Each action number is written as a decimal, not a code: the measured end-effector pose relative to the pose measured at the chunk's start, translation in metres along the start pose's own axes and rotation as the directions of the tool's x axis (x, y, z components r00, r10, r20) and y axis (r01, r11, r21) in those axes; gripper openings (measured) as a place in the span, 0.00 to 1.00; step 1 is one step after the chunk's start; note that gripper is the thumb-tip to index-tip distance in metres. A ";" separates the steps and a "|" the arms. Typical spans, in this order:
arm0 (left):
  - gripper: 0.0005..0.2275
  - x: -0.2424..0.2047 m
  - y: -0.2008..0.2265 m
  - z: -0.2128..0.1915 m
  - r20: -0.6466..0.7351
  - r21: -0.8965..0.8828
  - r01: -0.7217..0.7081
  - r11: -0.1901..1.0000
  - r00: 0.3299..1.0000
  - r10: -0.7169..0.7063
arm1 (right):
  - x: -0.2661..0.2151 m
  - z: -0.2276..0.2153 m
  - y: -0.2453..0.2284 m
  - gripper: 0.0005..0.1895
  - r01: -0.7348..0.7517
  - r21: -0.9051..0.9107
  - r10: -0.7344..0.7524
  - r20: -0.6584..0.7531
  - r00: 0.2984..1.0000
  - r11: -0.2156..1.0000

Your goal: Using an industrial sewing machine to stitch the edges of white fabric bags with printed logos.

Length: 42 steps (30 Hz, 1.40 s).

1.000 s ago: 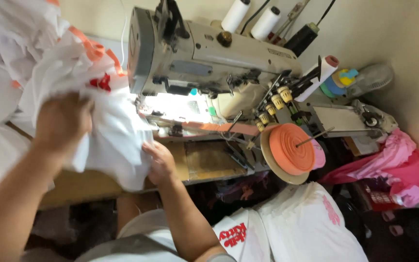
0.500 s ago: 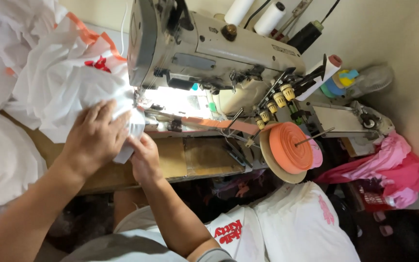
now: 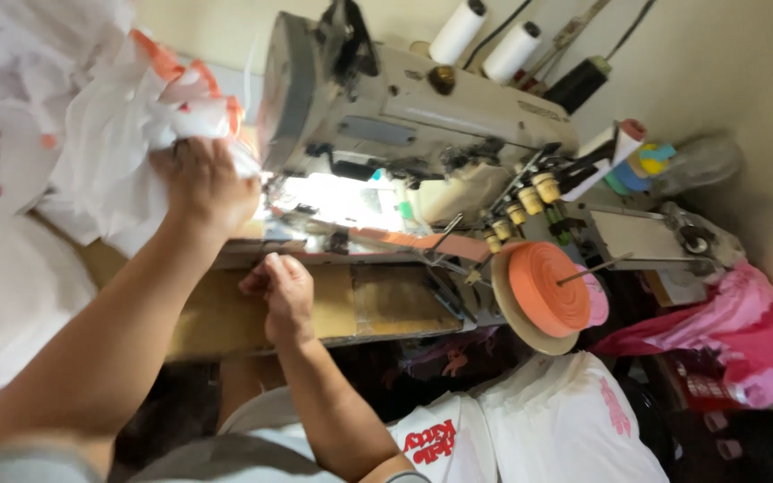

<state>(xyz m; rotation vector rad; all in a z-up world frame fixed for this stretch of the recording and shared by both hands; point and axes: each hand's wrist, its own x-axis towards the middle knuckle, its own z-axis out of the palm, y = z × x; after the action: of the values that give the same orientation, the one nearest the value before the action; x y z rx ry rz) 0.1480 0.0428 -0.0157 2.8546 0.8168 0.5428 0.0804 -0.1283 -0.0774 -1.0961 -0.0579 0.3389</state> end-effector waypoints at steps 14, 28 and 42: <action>0.18 -0.206 -0.226 -0.053 0.036 0.255 0.082 0.963 0.995 -0.094 | -0.046 -0.005 -0.027 0.10 0.144 -0.205 -0.094 0.233 0.968 0.968; 0.23 -0.223 -0.328 -0.060 0.065 -0.280 0.253 0.926 0.967 -0.245 | -0.040 0.196 0.040 0.09 0.898 -0.290 -0.112 0.933 0.343 0.331; 0.19 -0.114 -0.132 -0.097 -0.458 -0.208 -0.514 0.832 0.803 0.381 | -0.010 0.029 -0.054 0.05 -0.115 0.291 0.015 0.323 0.946 0.950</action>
<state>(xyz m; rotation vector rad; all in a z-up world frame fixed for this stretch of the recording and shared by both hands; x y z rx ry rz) -0.0422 0.0959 0.0109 2.6428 0.0298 1.2266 0.0779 -0.1288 -0.0156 -0.7277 -0.2477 0.5644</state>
